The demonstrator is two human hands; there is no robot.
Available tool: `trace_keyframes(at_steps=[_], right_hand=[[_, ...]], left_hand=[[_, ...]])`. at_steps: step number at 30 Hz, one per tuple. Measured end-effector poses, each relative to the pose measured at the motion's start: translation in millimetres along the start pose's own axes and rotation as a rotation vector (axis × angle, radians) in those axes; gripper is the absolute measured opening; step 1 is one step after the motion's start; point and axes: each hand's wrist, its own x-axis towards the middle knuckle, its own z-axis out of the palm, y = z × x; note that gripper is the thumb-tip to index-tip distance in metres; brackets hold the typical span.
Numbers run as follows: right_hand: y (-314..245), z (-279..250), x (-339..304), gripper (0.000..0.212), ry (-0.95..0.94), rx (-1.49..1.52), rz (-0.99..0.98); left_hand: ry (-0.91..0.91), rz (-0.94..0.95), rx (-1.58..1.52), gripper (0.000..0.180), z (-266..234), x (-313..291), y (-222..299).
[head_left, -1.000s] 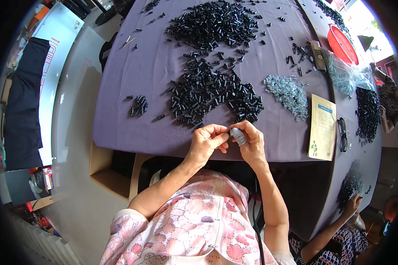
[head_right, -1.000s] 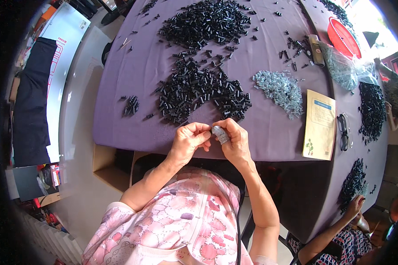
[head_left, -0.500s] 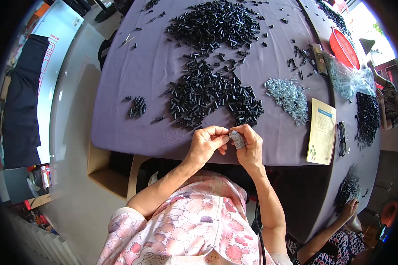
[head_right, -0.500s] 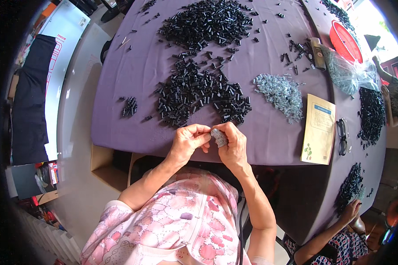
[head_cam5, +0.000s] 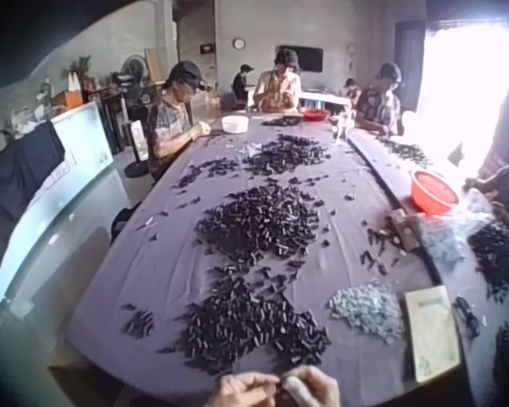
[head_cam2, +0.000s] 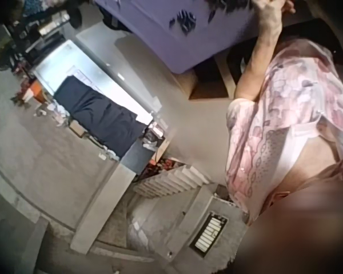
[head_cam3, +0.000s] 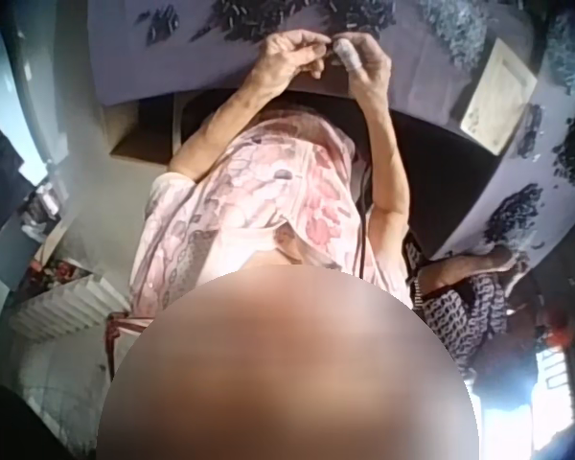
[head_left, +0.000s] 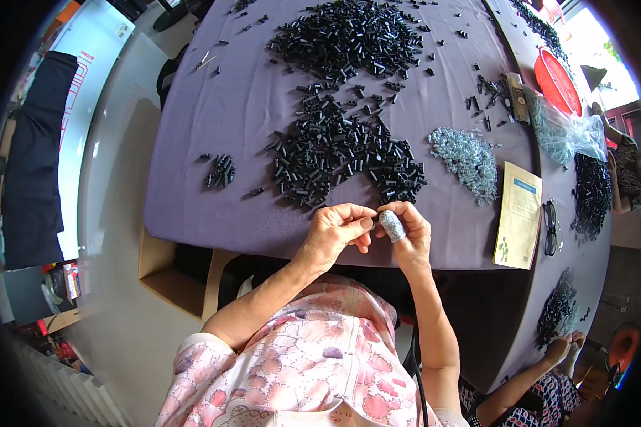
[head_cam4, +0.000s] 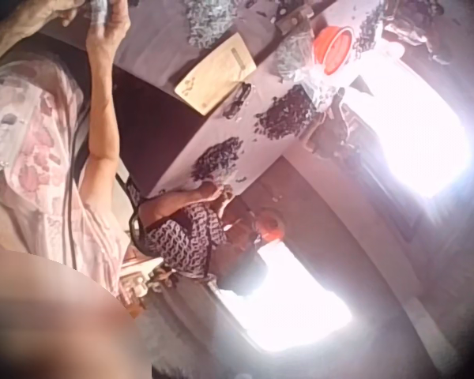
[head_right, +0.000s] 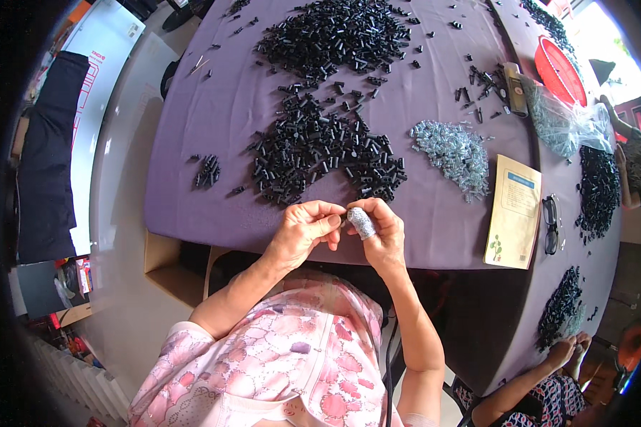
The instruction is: Sorting small black plastic components and silver screws, then putting them into a small plastic bag.
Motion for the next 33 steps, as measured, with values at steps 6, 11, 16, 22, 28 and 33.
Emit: trace_keyframes(at_steps=[6,11,16,22,28,33], right_hand=[[-9,2,0,0.023,-0.004,-0.228,-0.120],[-9,0,2,0.035,-0.001,-0.424,-0.242],[-12,1,5,0.039,-0.034,-0.511,-0.295],[-11,5,4,0.037,0.007,-0.345,-0.144],[-7,3,5,0.033,-0.034,-0.304,-0.119],[-3,8,-3,0.031,0.081,-0.355,-0.199]], left_hand=[[0.028,-0.003,0.063,0.015,1,0,1],[0.040,0.009,0.091,0.015,4,0,2],[0.052,0.063,0.208,0.013,3,1,-2],[0.090,0.148,0.262,0.011,6,2,-3],[0.116,0.257,0.534,0.010,10,0,1],[0.125,0.161,0.359,0.010,12,2,-5]])
